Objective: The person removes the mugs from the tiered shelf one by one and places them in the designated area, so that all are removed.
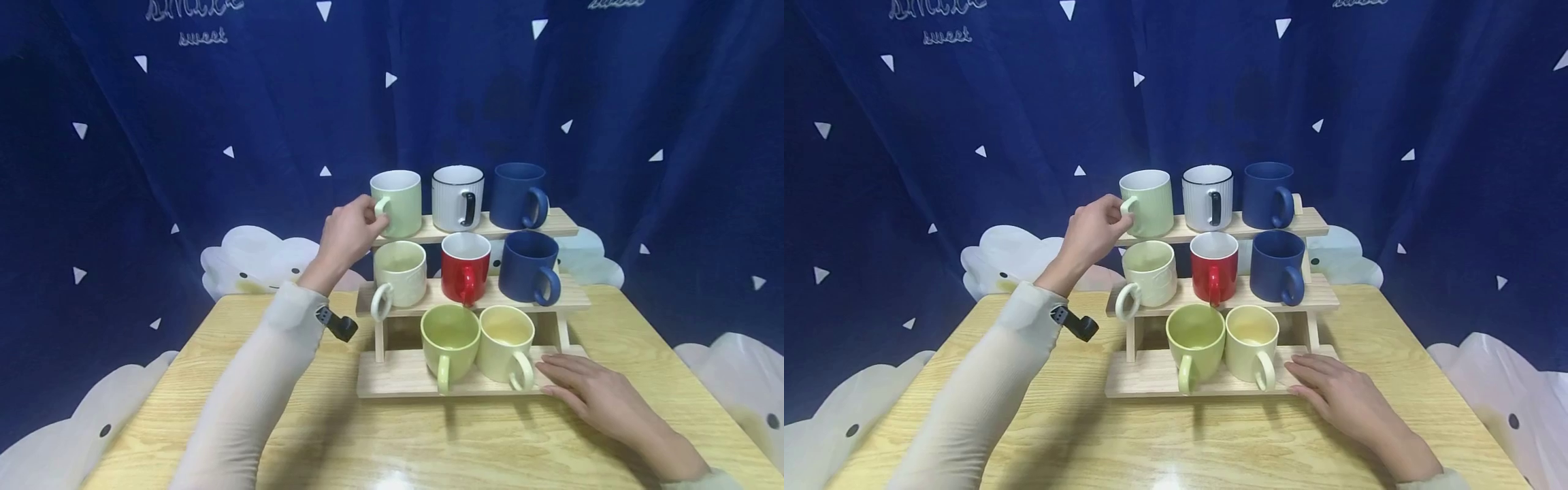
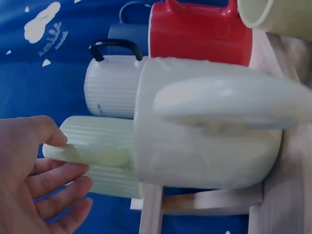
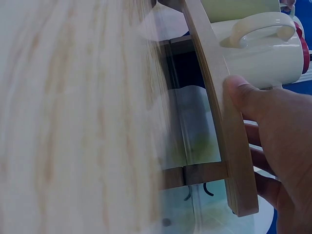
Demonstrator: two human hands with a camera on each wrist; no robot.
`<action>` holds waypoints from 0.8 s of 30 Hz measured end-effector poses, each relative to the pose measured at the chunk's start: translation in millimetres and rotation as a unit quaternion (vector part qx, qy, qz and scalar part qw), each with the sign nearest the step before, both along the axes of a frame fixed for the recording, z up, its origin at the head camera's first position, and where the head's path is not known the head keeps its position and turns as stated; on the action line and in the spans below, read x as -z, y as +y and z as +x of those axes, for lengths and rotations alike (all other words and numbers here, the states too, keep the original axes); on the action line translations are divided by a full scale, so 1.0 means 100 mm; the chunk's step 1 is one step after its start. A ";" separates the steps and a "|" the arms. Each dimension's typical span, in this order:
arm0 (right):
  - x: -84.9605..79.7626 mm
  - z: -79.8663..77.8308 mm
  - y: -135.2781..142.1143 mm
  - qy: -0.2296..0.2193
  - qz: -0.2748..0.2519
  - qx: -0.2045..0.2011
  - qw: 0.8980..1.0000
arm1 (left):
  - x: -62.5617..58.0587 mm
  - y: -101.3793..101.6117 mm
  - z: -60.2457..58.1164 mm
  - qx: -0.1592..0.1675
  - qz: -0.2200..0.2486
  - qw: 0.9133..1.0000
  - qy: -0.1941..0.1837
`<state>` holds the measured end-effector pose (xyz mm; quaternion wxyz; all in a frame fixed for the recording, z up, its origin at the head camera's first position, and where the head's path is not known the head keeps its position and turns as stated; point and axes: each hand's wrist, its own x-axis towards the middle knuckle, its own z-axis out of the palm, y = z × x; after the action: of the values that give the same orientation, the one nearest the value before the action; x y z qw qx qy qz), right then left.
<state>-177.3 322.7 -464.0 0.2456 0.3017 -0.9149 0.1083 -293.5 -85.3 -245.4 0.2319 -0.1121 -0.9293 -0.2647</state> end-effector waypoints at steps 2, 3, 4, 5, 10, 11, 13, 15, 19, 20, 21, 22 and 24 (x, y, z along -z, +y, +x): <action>-0.01 0.00 -0.01 0.001 -0.001 -0.001 1.000 | -0.03 -0.03 -0.01 -0.002 0.001 1.000 -0.005; -0.01 0.00 -0.01 0.001 -0.001 -0.002 1.000 | -0.04 -0.06 -0.02 -0.002 0.003 1.000 -0.011; -0.01 0.00 -0.01 0.001 -0.003 -0.003 1.000 | -0.05 -0.08 -0.04 -0.001 0.004 1.000 -0.018; -0.02 0.01 -0.01 0.002 -0.004 -0.004 1.000 | -0.07 -0.10 -0.05 0.002 0.008 1.000 -0.029; -0.02 0.01 -0.02 0.006 -0.006 -0.007 1.000 | -0.15 -0.24 -0.12 0.045 0.054 0.992 -0.103; -0.02 0.00 -0.02 0.007 -0.006 -0.008 1.000 | -0.16 -0.27 -0.13 0.062 0.074 0.988 -0.120; -0.02 0.00 -0.01 0.009 -0.007 -0.007 1.000 | -0.17 -0.31 -0.16 0.097 0.119 0.976 -0.153; -0.02 0.00 0.00 0.011 -0.007 -0.006 1.000 | -0.16 -0.35 -0.18 0.131 0.163 0.961 -0.181; -0.02 0.00 0.00 0.010 -0.007 -0.006 1.000 | -0.13 -0.38 -0.23 0.170 0.214 0.939 -0.207; -0.02 0.00 0.00 0.009 -0.007 -0.006 1.000 | -0.12 -0.38 -0.23 0.172 0.222 0.937 -0.208; -0.01 0.00 0.00 0.008 -0.008 -0.007 1.000 | -0.12 -0.38 -0.23 0.173 0.230 0.935 -0.208; -0.01 0.00 0.00 0.008 -0.008 -0.007 1.000 | -0.12 -0.38 -0.22 0.171 0.240 0.933 -0.208; 0.00 0.00 0.00 0.008 -0.009 -0.006 1.000 | -0.12 -0.38 -0.21 0.164 0.259 0.929 -0.206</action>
<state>-177.1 322.3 -463.5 0.2546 0.3054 -0.9102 0.1158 -314.9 -123.7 -233.8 0.0101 -0.1415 -0.8244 -0.5479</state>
